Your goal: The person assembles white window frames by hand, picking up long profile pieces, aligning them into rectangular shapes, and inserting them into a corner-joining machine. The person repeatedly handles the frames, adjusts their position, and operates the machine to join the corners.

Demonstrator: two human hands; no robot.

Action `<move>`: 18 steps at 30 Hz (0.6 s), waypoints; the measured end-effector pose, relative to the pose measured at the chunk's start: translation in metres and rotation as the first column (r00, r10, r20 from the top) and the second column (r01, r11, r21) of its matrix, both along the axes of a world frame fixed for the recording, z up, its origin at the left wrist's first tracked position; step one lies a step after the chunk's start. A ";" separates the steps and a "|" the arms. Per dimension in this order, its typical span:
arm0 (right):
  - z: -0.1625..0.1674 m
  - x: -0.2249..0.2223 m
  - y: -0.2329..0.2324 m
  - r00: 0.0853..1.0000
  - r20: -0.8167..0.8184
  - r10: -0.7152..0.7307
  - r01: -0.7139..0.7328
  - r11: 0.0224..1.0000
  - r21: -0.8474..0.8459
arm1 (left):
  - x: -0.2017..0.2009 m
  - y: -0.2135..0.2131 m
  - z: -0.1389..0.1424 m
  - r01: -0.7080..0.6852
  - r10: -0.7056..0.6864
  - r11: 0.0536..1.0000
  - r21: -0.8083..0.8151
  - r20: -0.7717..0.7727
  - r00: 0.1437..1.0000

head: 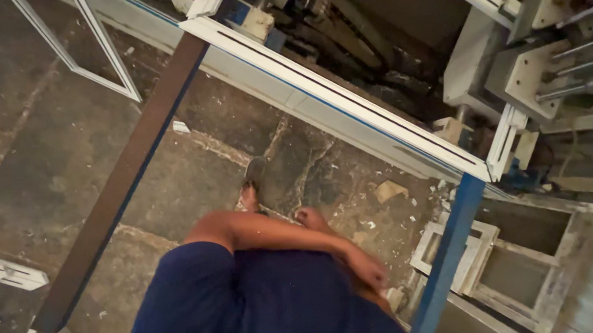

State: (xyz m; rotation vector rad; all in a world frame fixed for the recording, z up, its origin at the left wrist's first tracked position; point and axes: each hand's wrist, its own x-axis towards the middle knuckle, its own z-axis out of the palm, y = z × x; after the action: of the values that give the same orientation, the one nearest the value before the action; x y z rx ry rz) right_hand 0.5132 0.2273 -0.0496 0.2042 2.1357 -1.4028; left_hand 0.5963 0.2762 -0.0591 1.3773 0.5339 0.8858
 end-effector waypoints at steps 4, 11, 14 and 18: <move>-0.006 -0.029 0.011 0.999 -0.046 -0.030 0.031 0.999 0.036 | -0.075 -0.019 -0.032 -0.226 0.197 0.974 0.032 -0.616 0.762; 0.011 -0.073 0.066 0.997 0.049 0.061 -0.063 0.997 0.035 | -0.105 0.051 -0.020 -0.230 0.194 0.973 0.035 -0.667 0.719; 0.004 -0.091 0.114 0.989 0.050 0.139 -0.142 0.988 0.065 | -0.121 0.106 0.016 -0.158 0.101 0.978 -0.134 -0.357 0.929; 0.006 -0.111 0.187 0.993 0.002 0.119 -0.117 0.976 0.183 | -0.151 0.148 0.054 -0.137 0.221 0.954 -0.268 0.317 0.922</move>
State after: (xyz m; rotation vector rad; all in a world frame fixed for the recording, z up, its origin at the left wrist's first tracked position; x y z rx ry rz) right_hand 0.4018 0.4138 -0.0433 0.1386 2.2460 -1.1435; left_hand 0.4456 0.4242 -0.0046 0.9338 0.4836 1.1458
